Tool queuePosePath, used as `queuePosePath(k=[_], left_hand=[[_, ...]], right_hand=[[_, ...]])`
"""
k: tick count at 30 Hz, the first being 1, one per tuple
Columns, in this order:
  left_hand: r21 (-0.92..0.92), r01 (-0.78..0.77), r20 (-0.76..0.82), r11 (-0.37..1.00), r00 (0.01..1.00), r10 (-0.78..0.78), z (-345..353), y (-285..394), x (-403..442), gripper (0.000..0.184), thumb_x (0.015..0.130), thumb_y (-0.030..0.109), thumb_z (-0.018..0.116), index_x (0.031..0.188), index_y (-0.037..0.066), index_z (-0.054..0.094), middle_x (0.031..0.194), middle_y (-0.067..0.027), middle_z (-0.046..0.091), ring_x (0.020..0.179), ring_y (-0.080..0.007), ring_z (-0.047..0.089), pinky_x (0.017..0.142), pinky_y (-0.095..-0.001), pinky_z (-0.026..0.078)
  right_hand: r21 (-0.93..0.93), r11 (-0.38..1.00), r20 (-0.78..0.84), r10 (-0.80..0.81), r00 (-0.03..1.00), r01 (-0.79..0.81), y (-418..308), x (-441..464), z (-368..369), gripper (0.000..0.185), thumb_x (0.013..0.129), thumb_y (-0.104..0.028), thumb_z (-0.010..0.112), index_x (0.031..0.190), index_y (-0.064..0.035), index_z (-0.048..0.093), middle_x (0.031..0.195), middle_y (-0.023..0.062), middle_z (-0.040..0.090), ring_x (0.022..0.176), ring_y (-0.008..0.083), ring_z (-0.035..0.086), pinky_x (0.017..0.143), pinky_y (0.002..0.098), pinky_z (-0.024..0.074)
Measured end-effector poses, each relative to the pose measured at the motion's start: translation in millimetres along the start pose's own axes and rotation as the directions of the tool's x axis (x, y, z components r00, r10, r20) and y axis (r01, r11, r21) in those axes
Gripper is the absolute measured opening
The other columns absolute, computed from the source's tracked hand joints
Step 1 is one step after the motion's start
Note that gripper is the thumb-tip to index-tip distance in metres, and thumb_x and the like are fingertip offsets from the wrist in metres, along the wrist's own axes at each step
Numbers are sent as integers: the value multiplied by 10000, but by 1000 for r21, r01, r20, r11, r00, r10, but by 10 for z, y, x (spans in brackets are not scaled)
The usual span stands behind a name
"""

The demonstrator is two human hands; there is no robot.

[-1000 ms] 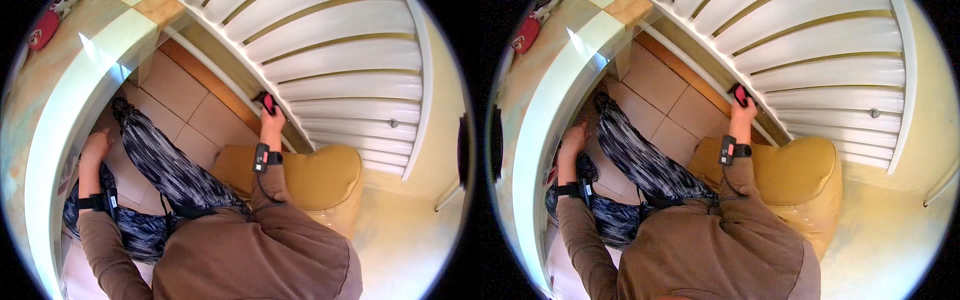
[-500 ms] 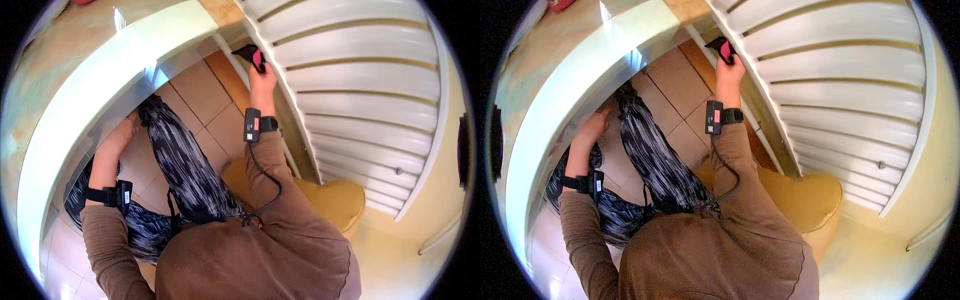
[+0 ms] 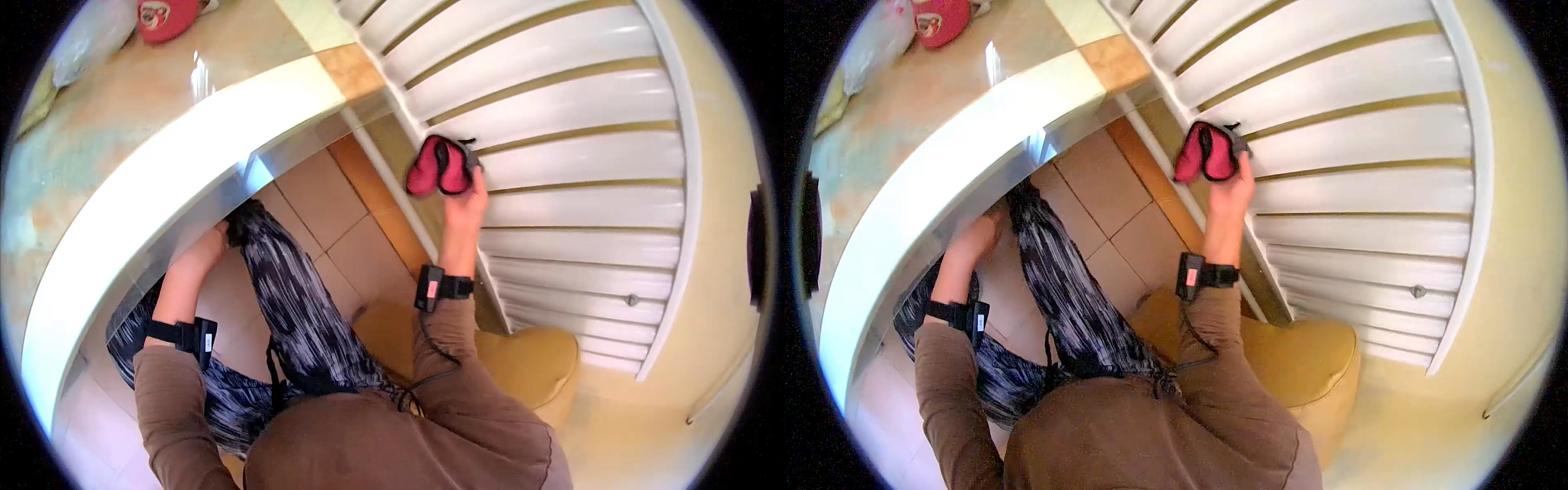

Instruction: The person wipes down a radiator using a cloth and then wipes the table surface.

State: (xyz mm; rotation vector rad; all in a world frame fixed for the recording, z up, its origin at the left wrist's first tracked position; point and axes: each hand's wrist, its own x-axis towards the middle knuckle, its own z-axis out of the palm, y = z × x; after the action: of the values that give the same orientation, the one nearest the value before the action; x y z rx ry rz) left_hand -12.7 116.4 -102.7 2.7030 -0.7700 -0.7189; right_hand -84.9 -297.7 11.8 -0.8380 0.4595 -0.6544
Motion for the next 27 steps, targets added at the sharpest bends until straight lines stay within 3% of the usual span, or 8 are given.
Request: queuePosePath(k=[6, 9, 12, 15, 18, 20, 25, 27], left_hand=[[17, -14, -87, 1000, 996, 15, 342, -207, 199, 301, 795, 139, 502, 1080, 72, 574, 985, -200, 613, 925, -361, 579, 818, -447, 445], [-48, 44, -49, 998, 998, -46, 281, -179, 203, 308, 780, 131, 493, 1067, 64, 580, 1016, -189, 612, 944, -357, 578, 829, -448, 445], [81, -62, -85, 995, 994, 69, 109, -86, 87, 280, 791, 166, 490, 1026, 66, 602, 1064, -176, 600, 1003, -350, 555, 874, -439, 426], [91, -70, -75, 993, 994, 77, -25, -48, 41, 290, 801, 202, 494, 1039, 80, 606, 1080, -168, 596, 1044, -349, 533, 907, -442, 404], [74, -28, -138, 997, 990, 37, -141, 59, -54, 307, 805, 237, 504, 1059, 98, 608, 1065, -169, 601, 1055, -349, 524, 920, -443, 395], [62, -21, 61, 998, 998, 17, -190, 65, -2, 347, 804, 253, 520, 1114, 112, 582, 1087, -170, 591, 1069, -345, 517, 924, -445, 392], [30, -67, 17, 997, 998, 67, 44, -72, 64, 417, 794, 267, 558, 1183, 119, 523, 1102, -177, 583, 1074, -347, 516, 925, -446, 390], [58, -79, 12, 995, 997, 78, -55, -50, -11, 418, 792, 271, 562, 1179, 117, 526, 1099, -183, 584, 1067, -351, 520, 926, -447, 388]], right_hand=[[-411, 683, 79, -634, 769, 604, -901, -465, 849, 445, 861, -199, 592, 1208, 35, 441, 1155, 94, 534, 1023, 182, 516, 908, 315, 400], [-645, 109, 387, -807, 445, 757, -1403, -415, 1310, 325, 860, -203, 597, 1089, 23, 546, 1076, 88, 573, 978, 186, 505, 860, 312, 402], [-555, -675, 785, -619, 37, 486, -1921, -233, 1753, 209, 834, -189, 608, 968, -28, 609, 963, 105, 590, 880, 260, 511, 783, 353, 419], [-419, -904, 906, -422, -26, 90, -2073, -33, 1981, 185, 805, -166, 567, 957, -63, 589, 993, 100, 570, 848, 316, 513, 753, 375, 423], [-352, -933, 928, -338, 158, 72, -1750, 285, 1646, 231, 808, -169, 539, 1019, -86, 582, 999, 79, 576, 873, 306, 527, 771, 401, 435], [-388, -901, 879, -298, 372, 194, -1372, 351, 1340, 278, 812, -134, 515, 1084, -110, 567, 1047, 72, 579, 905, 302, 541, 810, 423, 440], [-353, -740, 911, -131, 392, 573, -501, 369, 348, 244, 859, -147, 489, 1066, -65, 591, 1062, 131, 598, 969, 297, 546, 871, 393, 414], [-640, -303, 766, -174, 619, 706, -243, 290, 32, 219, 825, -126, 510, 1018, -71, 597, 1061, 131, 581, 1018, 322, 508, 895, 385, 385]])
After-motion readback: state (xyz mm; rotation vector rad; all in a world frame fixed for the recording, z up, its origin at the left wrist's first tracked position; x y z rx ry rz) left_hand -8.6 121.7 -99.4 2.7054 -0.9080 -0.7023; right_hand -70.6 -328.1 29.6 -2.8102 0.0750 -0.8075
